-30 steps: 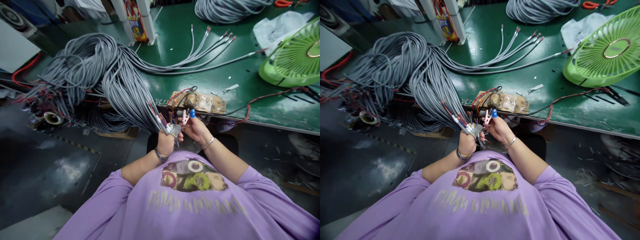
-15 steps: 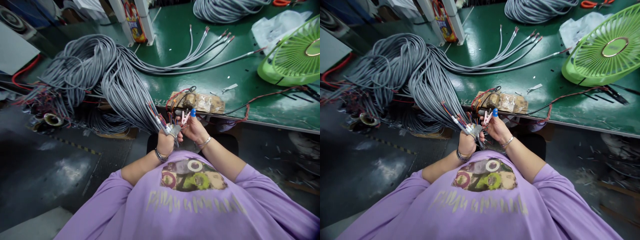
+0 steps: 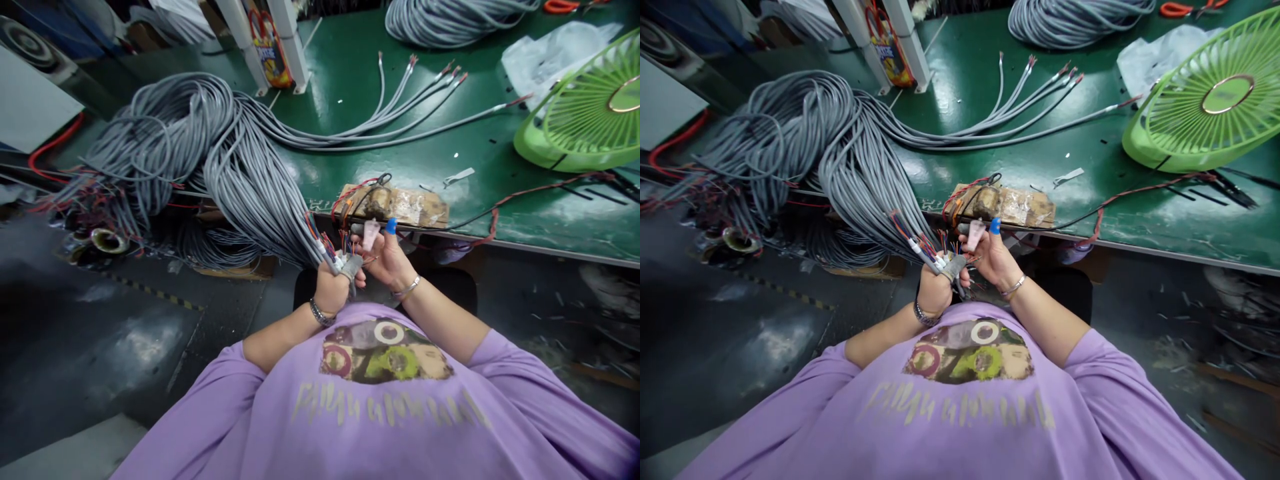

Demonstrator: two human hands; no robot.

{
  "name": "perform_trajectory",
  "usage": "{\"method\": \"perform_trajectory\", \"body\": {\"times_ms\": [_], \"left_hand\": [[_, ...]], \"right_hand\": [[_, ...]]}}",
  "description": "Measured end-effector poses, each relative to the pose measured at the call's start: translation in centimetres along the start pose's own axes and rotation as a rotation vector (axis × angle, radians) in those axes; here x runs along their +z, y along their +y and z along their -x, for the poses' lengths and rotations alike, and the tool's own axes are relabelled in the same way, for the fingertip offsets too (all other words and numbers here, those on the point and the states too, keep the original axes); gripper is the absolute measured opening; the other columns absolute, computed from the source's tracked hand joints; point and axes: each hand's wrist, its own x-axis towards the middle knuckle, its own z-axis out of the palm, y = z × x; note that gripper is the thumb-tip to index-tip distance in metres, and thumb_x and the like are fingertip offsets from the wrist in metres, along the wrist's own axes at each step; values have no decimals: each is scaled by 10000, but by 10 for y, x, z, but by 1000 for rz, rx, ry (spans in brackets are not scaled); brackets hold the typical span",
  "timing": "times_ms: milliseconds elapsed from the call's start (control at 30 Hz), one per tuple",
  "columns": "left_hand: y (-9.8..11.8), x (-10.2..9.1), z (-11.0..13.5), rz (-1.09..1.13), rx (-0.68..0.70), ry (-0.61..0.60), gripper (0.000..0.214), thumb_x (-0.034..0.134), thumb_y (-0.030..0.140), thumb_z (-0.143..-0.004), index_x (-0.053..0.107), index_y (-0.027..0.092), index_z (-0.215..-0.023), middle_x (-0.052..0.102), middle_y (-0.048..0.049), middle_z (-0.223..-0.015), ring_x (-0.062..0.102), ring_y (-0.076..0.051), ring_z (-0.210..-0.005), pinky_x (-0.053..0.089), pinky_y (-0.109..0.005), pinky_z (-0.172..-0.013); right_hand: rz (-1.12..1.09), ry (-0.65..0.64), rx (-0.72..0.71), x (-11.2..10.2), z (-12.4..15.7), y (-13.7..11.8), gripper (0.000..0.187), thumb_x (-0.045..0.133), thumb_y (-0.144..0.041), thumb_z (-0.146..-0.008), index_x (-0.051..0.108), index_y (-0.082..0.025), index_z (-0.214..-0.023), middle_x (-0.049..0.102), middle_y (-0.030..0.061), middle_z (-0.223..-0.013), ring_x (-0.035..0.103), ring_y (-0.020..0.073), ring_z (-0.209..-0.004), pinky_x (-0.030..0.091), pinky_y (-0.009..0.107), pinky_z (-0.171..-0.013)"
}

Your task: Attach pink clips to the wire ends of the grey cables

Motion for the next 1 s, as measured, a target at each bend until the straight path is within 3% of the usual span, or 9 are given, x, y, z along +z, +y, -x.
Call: {"method": "perform_trajectory", "body": {"times_ms": [133,200,367,600,667,767,900,1000], "left_hand": [[-1,-8,5,-23,-15,-22,352,727,483,-732,617,153,-683,632,15,-551,583,-94,-439,509,-205,-447],[-1,-13,7,-61,-26,-42,353,730,481,-733,616,153,-674,636,9,-551,588,-98,-445,519,-212,-459],[2,-15,6,-167,-58,-120,365,737,477,-727,604,146,-650,647,-13,-549,608,-113,-459,537,-228,-484],[9,-21,-2,-259,-252,-360,287,816,336,-632,639,122,-705,676,-43,-563,639,-142,-480,535,-228,-485],[9,-24,-3,-226,-260,-328,302,797,373,-656,636,120,-693,676,-48,-561,639,-146,-473,534,-233,-477],[7,-25,-4,-96,-227,-188,353,762,454,-685,639,125,-723,682,-46,-575,650,-163,-480,544,-255,-480],[2,-20,-5,13,-180,-69,364,774,459,-670,637,128,-735,680,-37,-573,652,-177,-476,529,-259,-456],[-2,-20,-5,-1,-140,-100,333,761,441,-701,653,126,-722,688,-45,-585,653,-174,-485,526,-254,-458]], "right_hand": [[144,-135,124,-13,15,-11,659,699,-786,-569,665,-172,-806,685,41,-742,600,141,-608,527,285,-595],[253,-162,176,-19,20,-15,602,798,-695,-521,665,-162,-767,668,23,-685,594,136,-588,534,293,-602],[443,-167,114,-20,27,-18,372,879,-406,-585,658,-139,-718,667,5,-650,582,100,-564,481,237,-584],[616,-285,11,0,38,-12,302,770,-457,-736,680,-177,-803,657,-5,-612,589,136,-521,478,272,-548],[619,-260,-24,-4,38,-11,321,763,-478,-741,682,-178,-820,654,-3,-625,597,137,-553,490,275,-578],[533,-140,-44,-16,35,-12,365,799,-494,-693,679,-171,-813,668,10,-706,611,122,-647,512,265,-657],[389,-176,41,-21,37,-6,465,878,-450,-583,654,-170,-878,656,6,-727,594,120,-627,523,292,-642],[354,-192,-71,-13,40,6,330,812,-390,-711,581,-192,-838,622,-19,-630,575,128,-566,474,280,-561]]}}
